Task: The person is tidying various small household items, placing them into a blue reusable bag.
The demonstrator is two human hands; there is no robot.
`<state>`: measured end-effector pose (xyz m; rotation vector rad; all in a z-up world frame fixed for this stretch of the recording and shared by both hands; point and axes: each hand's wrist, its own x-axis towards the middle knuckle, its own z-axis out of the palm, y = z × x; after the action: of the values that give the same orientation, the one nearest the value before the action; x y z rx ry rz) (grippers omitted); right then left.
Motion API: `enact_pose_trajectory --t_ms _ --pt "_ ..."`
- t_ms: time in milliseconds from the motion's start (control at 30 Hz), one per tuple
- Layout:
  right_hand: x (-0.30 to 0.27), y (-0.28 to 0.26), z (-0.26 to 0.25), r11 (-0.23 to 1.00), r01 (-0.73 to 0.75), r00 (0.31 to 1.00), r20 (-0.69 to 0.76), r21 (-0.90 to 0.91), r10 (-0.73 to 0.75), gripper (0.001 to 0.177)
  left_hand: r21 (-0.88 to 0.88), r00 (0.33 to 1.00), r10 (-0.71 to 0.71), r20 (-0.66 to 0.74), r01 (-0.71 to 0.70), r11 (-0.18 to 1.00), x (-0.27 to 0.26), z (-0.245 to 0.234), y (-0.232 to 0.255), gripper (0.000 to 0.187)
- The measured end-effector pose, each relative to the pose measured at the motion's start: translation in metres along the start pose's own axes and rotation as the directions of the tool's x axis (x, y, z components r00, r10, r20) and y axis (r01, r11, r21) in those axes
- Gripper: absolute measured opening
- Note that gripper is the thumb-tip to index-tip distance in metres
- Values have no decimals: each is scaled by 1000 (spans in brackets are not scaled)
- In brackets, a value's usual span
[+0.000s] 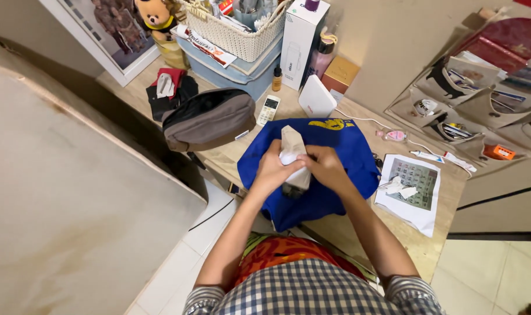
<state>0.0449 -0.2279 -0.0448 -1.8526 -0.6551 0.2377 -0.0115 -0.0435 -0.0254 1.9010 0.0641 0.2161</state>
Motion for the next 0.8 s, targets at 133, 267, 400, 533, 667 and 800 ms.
enact_pose_trajectory --t_ms 133,267,400,533,667,800 --pt "0 -8 -8 977 6 992 -125 -213 -33 23 -281 1000 -10 27 17 960 7 16 -50 29" --pt "-1 -3 -19 988 -6 976 -215 -154 -27 21 -572 995 -98 18 91 815 8 10 -62 27" --pt "-6 17 -22 997 -6 986 -165 75 18 23 -657 986 -156 -49 86 749 7 14 -65 23" --pt "-10 -20 -16 961 -170 985 68 217 159 35 -685 976 -159 -146 16 728 6 19 -58 22" --pt "-9 13 -16 952 -153 988 9 264 156 36 -692 965 -173 -198 -13 721 4 21 -53 23" --pt "-8 50 -26 889 -218 955 -102 402 280 19 -714 979 -164 -121 29 700 2 23 -59 23"
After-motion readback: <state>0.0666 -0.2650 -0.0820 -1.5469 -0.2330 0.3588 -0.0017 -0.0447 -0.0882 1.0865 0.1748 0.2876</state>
